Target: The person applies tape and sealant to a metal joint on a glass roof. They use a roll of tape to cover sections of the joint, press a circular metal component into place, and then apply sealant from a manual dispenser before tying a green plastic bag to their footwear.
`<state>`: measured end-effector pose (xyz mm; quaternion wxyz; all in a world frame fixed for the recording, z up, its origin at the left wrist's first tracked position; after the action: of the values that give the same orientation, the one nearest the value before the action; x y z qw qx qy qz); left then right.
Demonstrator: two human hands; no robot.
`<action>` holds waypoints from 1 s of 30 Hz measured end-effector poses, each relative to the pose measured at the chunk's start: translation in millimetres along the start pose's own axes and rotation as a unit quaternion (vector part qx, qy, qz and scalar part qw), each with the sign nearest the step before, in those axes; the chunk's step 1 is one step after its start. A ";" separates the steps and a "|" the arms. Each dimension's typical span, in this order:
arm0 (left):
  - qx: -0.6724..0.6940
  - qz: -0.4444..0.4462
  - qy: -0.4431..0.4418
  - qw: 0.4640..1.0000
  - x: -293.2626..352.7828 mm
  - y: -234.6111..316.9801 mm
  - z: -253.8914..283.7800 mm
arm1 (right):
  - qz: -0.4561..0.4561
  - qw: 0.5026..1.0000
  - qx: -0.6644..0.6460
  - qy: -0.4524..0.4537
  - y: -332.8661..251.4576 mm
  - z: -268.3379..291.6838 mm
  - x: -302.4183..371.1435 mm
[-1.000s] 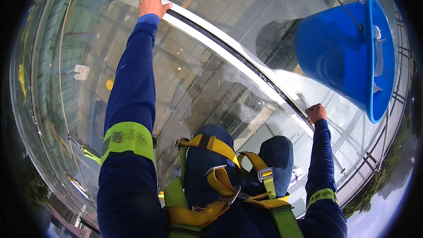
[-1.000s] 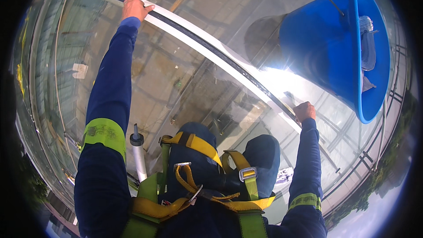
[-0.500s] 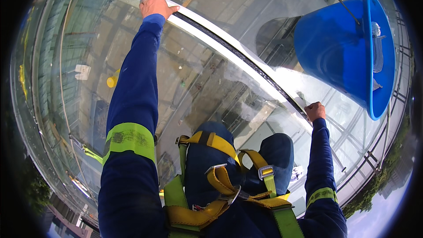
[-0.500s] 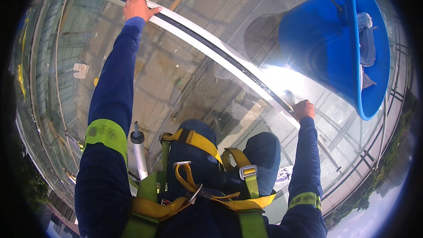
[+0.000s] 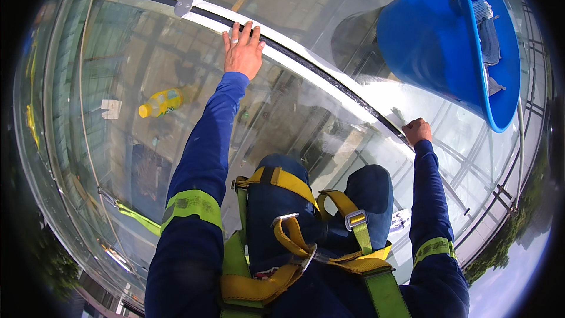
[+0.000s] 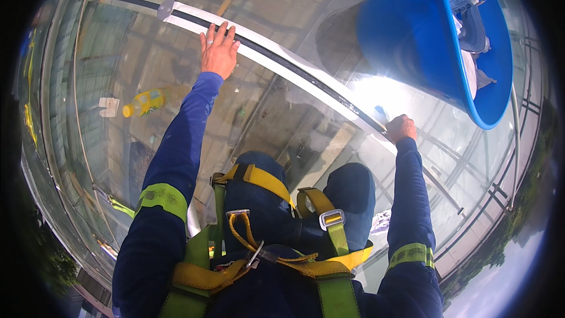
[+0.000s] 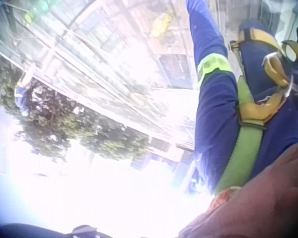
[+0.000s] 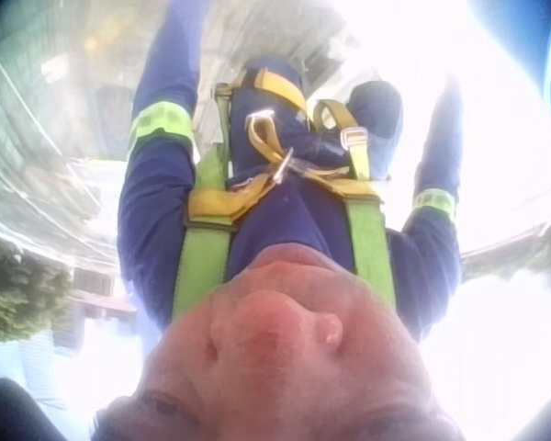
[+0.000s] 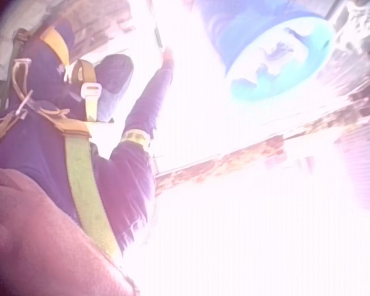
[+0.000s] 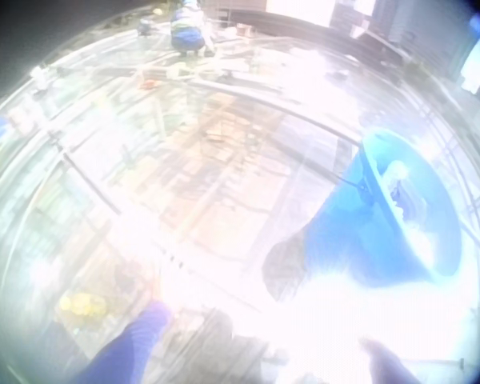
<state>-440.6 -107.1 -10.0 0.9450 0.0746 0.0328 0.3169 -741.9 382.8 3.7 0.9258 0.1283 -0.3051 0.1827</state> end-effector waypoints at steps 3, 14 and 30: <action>-0.012 -0.013 -0.028 0.999 4.8 7.4 -7.8 | -0.001 1.000 -0.017 0.021 3.0 -3.0 -3.5; -0.064 0.002 -0.066 0.996 9.2 36.5 -29.0 | 0.109 0.989 0.102 -0.007 -12.0 1.7 7.5; -0.089 0.038 -0.064 0.993 -2.3 -2.6 -6.4 | 0.111 0.941 -0.296 -0.123 19.6 72.9 92.2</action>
<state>-441.6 -109.8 -16.7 0.9351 0.0116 -0.0590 0.3492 -718.9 399.0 119.5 0.8510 -0.1646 -0.4692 0.1690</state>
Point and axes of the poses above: each hand's wrist, its own x-axis away from the middle knuckle, its own z-axis out of the back of the hand, y = z × x, the point moved 6 cm from there along -x, towards the middle knuckle, and after that the axes turned 6 degrees about -y, right-handed, at the moved point
